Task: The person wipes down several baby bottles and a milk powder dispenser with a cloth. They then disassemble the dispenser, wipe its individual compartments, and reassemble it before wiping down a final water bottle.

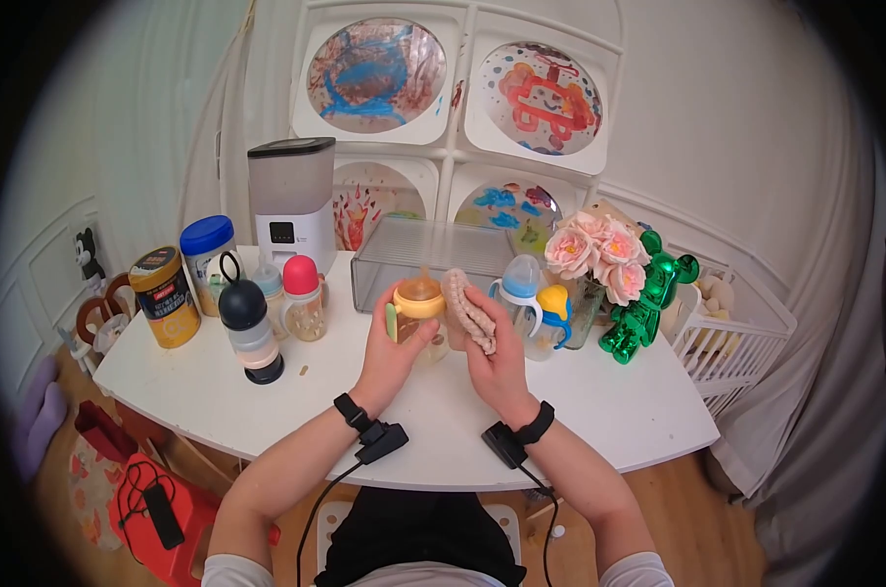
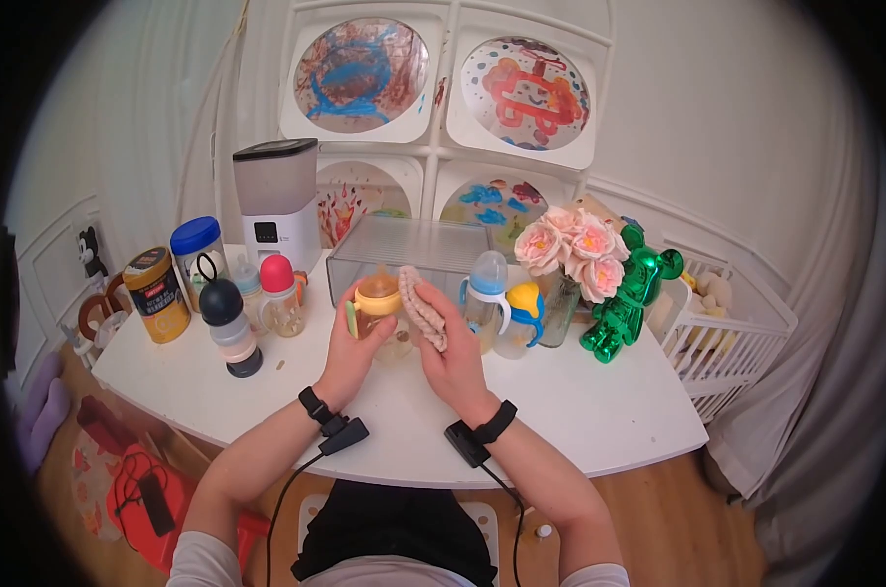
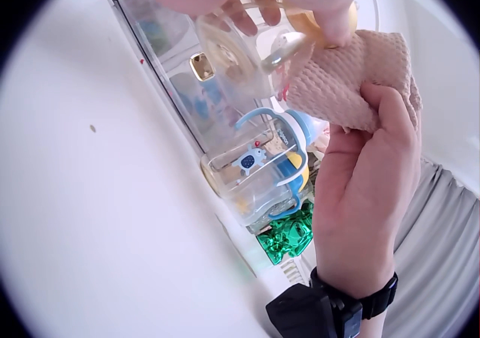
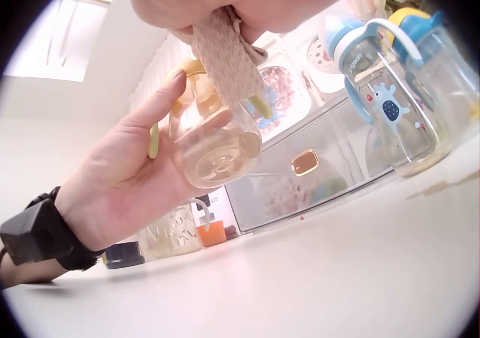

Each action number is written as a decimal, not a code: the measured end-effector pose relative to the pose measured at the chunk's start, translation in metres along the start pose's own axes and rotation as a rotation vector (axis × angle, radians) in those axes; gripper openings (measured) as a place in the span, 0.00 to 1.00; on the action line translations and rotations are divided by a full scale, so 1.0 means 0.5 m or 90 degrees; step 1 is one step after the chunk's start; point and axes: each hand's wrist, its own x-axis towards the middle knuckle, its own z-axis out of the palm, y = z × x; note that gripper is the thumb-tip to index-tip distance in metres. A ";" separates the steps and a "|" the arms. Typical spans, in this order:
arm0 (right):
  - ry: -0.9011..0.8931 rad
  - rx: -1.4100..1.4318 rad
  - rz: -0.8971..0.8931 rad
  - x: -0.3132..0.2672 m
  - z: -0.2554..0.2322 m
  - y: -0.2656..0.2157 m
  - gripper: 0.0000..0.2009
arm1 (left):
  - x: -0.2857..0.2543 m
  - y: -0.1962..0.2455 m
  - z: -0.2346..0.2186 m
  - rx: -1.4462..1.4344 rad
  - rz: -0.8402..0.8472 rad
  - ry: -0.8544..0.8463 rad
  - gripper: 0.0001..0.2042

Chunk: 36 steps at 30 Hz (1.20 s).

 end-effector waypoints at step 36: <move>-0.047 -0.144 -0.070 0.010 0.000 -0.017 0.28 | 0.043 -0.014 -0.056 -0.385 -0.157 0.000 0.29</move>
